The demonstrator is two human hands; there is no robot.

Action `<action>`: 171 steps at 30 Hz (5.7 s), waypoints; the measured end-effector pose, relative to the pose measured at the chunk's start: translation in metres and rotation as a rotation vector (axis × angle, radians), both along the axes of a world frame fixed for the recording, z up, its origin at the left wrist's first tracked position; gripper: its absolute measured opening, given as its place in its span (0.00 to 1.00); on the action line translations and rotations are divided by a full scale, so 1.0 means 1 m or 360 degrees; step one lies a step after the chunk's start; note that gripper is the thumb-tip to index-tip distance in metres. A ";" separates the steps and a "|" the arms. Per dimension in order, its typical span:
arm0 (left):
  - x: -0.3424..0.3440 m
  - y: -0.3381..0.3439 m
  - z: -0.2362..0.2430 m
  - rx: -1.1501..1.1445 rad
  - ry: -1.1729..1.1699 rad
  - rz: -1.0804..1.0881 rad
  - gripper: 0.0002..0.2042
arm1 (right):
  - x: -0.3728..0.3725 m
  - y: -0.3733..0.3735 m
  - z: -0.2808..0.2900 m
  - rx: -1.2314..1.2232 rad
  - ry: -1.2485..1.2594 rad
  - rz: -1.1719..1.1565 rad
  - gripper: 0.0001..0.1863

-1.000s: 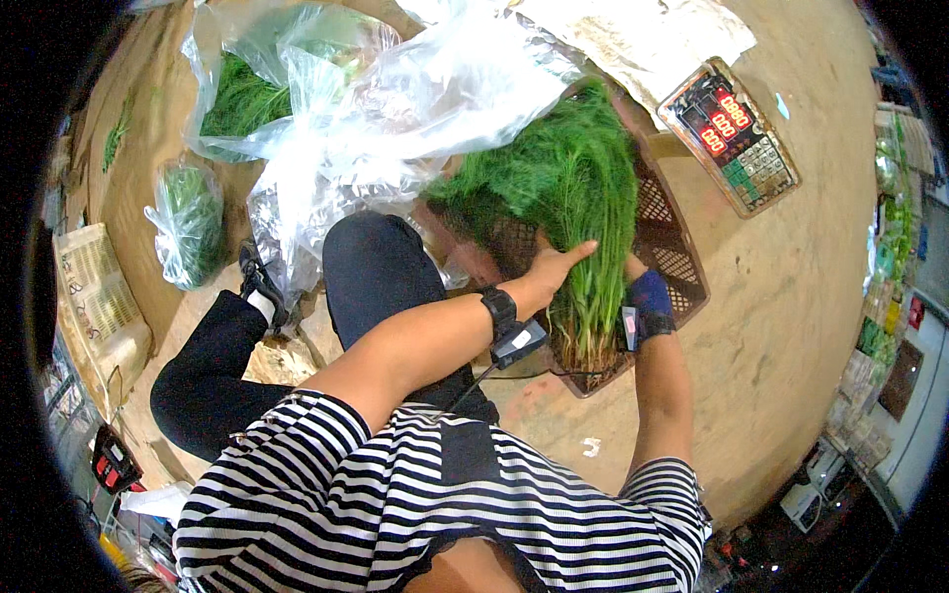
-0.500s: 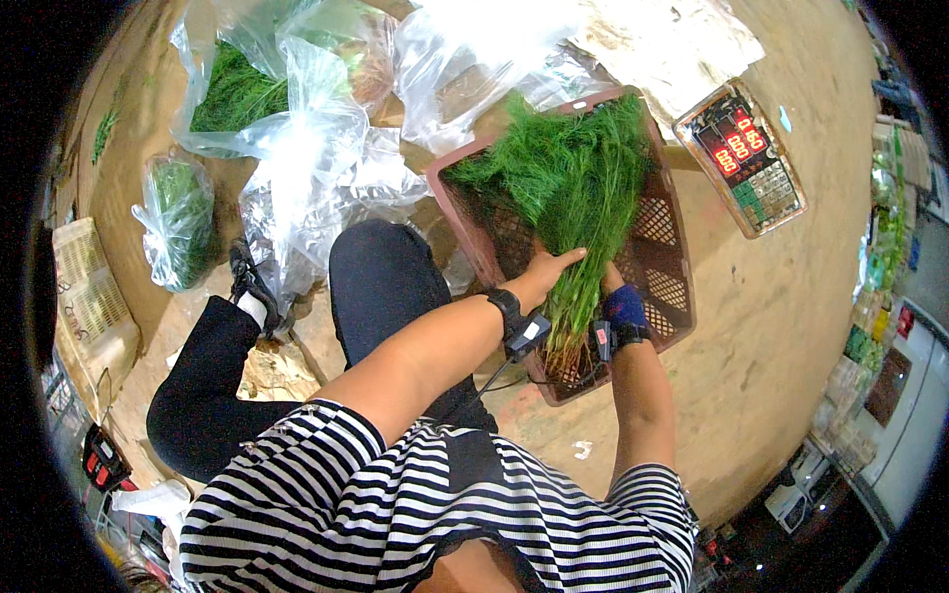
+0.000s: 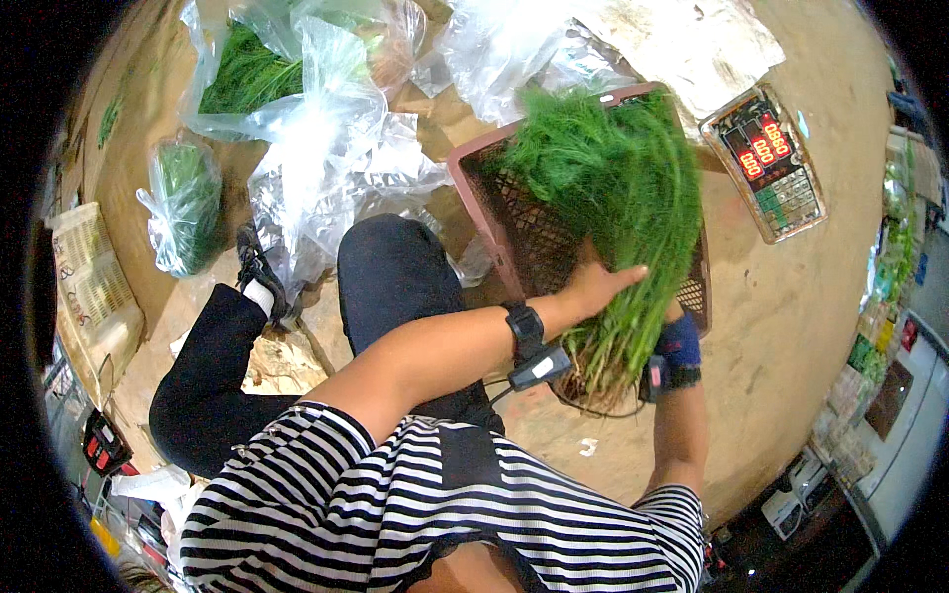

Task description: The person takes bundles of dill from a large plastic bag, places them onto a scale inside a brown plastic crate, and then puts them into individual plastic bags which are tied closed.

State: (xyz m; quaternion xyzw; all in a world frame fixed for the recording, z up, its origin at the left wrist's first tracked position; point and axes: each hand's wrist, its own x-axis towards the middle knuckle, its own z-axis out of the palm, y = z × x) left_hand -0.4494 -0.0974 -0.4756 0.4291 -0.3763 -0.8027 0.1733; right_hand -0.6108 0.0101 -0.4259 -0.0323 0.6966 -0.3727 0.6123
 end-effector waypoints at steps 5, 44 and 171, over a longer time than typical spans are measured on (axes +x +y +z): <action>0.018 0.007 0.074 -0.0500 0.0021 0.0137 0.47 | 0.024 0.050 0.079 -0.0096 0.0073 -0.0321 0.26; 0.112 -0.105 0.140 -0.1155 0.0125 -0.0975 0.21 | 0.161 0.072 0.096 -0.0672 -0.0311 -0.0775 0.29; 0.343 -0.020 0.210 -0.1491 -0.0810 -0.0039 0.11 | 0.358 -0.309 0.058 -0.0396 -0.1178 -0.0011 0.44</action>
